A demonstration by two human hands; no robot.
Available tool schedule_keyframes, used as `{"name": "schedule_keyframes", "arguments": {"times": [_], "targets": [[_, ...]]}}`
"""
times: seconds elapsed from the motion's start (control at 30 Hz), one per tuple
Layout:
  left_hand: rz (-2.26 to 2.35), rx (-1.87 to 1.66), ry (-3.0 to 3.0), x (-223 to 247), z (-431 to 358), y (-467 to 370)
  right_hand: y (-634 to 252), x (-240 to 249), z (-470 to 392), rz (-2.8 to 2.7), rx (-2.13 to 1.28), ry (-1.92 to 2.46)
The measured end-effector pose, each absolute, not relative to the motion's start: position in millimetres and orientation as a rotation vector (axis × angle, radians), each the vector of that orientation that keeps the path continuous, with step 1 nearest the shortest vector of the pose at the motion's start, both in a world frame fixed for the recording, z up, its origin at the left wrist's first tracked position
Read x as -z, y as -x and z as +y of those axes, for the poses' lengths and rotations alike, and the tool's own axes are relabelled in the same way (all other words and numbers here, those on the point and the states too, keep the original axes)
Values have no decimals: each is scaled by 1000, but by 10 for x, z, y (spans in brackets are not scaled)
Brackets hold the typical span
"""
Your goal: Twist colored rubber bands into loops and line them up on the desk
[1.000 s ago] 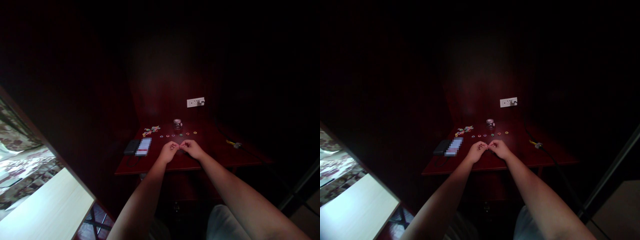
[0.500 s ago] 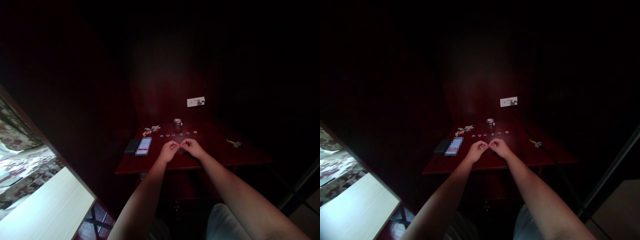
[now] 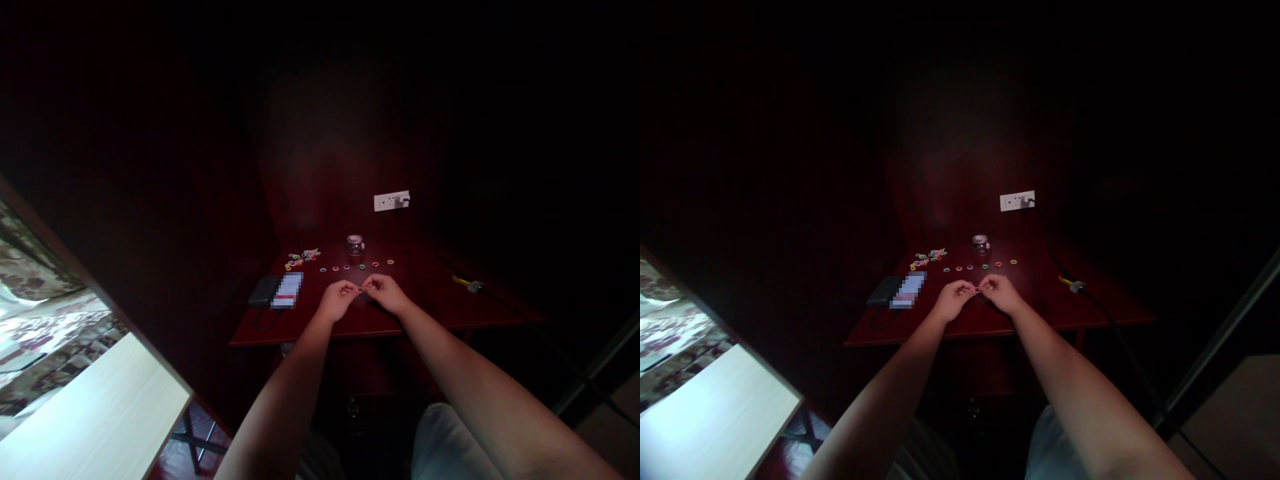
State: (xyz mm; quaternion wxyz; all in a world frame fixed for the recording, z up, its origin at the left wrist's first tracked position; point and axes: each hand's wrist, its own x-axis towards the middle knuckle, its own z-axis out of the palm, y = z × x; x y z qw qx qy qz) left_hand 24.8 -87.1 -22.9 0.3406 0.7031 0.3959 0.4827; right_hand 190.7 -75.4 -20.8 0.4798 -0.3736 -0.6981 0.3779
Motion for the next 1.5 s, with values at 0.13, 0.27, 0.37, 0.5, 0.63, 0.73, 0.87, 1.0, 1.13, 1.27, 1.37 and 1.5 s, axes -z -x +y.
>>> {"name": "schedule_keyframes", "arguments": {"times": [0.13,0.27,0.37,0.5,0.63,0.73,0.87,1.0,1.13,1.27,1.37,1.5], "targets": [[1035,-1250,-1836,233,-865,-245,-1904,199,-762,-1698,-933,924],[1043,-1264,-1818,227,-867,-246,-1902,222,-741,-1694,-907,926],[1020,-1274,-1796,222,-872,-250,-1902,230,-736,-1697,-915,923],[997,-1284,-1770,210,-883,-253,-1904,210,-758,-1705,-956,914],[1026,-1296,-1764,202,-888,-257,-1908,198,-770,-1734,-943,919],[1023,-1305,-1765,205,-886,-260,-1913,207,-761,-1752,-931,916],[1019,-1301,-1752,208,-886,-262,-1916,223,-747,-1749,-925,920],[1020,-1307,-1741,212,-882,-261,-1912,224,-748,-1740,-940,915],[1026,-1306,-1717,215,-877,-266,-1906,211,-763,-1726,-941,937],[1029,-1313,-1717,210,-886,-269,-1906,206,-766,-1738,-935,945],[1040,-1309,-1727,205,-893,-265,-1908,211,-759,-1740,-926,941],[1035,-1321,-1734,214,-886,-254,-1912,216,-748,-1743,-939,930]]}}
